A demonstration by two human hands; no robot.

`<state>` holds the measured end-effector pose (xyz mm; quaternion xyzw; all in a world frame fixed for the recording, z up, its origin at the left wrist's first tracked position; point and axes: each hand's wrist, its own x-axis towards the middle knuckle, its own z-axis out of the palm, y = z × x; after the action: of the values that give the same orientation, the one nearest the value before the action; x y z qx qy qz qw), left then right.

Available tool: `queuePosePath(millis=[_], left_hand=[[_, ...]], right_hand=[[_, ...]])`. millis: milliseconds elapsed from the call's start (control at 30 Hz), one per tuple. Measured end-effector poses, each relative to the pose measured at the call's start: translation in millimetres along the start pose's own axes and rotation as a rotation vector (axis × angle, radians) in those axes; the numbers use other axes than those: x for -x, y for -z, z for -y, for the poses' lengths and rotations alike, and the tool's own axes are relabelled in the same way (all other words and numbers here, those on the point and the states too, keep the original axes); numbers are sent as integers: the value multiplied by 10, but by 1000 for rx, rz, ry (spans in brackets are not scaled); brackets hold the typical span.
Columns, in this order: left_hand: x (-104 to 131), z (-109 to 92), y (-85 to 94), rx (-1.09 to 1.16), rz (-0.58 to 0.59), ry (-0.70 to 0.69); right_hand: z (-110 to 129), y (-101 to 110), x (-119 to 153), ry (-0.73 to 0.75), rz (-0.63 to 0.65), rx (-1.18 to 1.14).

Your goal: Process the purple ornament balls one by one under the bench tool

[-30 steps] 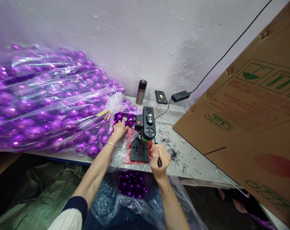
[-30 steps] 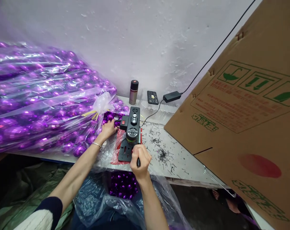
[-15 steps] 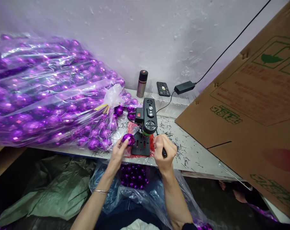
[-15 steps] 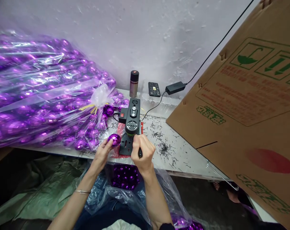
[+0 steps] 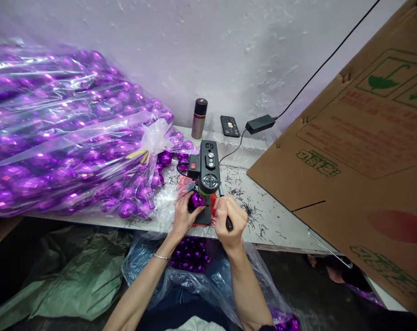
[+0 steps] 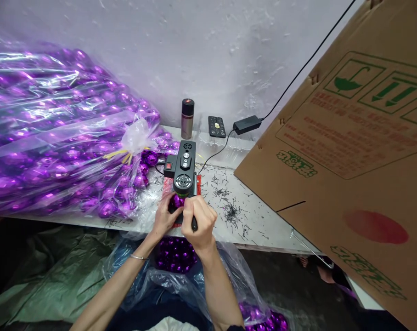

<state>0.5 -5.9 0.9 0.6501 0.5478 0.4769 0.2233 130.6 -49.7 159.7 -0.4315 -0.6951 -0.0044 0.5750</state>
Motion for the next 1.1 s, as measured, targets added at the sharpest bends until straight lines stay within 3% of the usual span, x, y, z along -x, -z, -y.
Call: queuePosePath(millis=[367, 1100], left_hand=[[45, 86, 28, 48, 121, -164], [30, 15, 65, 76, 160, -98]], right_hand=[[-20, -27, 89, -3, -17, -5], [-314, -295, 563, 53, -170, 24]])
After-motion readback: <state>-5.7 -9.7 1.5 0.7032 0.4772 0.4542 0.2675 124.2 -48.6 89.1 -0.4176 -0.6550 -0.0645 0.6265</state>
